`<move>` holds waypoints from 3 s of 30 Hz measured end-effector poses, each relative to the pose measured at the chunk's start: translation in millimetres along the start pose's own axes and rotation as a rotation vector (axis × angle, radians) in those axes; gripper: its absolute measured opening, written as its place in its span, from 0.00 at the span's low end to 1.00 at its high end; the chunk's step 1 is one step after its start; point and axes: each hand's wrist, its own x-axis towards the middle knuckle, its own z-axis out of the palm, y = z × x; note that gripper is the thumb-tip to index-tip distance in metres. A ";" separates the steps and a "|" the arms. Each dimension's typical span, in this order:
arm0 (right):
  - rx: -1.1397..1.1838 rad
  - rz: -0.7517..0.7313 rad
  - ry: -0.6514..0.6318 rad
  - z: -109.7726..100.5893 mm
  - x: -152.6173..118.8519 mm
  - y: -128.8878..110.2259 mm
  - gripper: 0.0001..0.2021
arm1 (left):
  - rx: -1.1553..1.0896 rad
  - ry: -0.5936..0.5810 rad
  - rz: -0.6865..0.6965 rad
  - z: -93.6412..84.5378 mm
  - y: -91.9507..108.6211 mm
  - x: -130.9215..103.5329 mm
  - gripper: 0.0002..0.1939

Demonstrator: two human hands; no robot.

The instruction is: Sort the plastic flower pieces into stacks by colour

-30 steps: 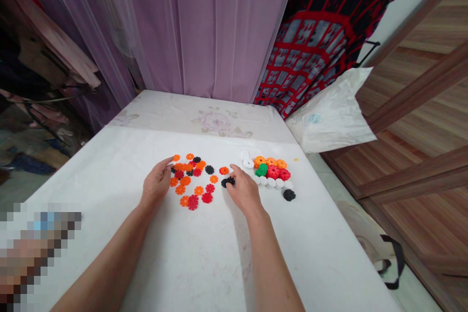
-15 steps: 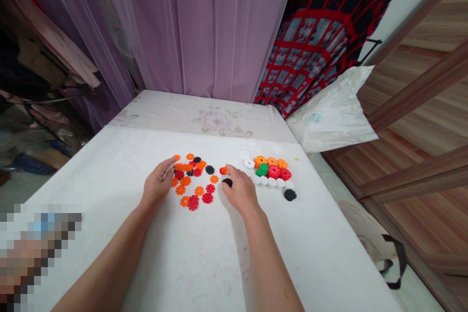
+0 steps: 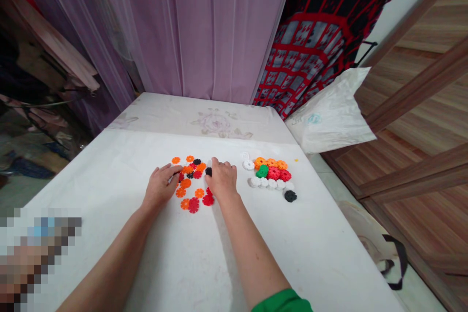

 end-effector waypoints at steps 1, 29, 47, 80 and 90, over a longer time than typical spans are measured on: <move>-0.002 0.007 -0.008 0.4 0.2 -1.0 0.23 | 0.006 -0.006 -0.005 -0.6 1.1 0.0 0.19; 0.165 0.155 0.023 -12.8 -48.6 54.8 0.28 | 0.019 0.013 0.039 2.0 -4.1 -0.1 0.17; 0.239 0.121 -0.002 -10.7 -51.5 65.6 0.30 | 0.000 -0.003 0.023 -2.7 1.2 0.2 0.17; 0.344 0.171 0.100 -10.6 -35.4 67.1 0.35 | 0.053 0.056 0.050 2.9 -2.8 1.2 0.18; 0.275 0.147 0.078 -7.1 -44.1 63.2 0.34 | 0.043 0.065 0.074 1.3 -3.5 2.3 0.18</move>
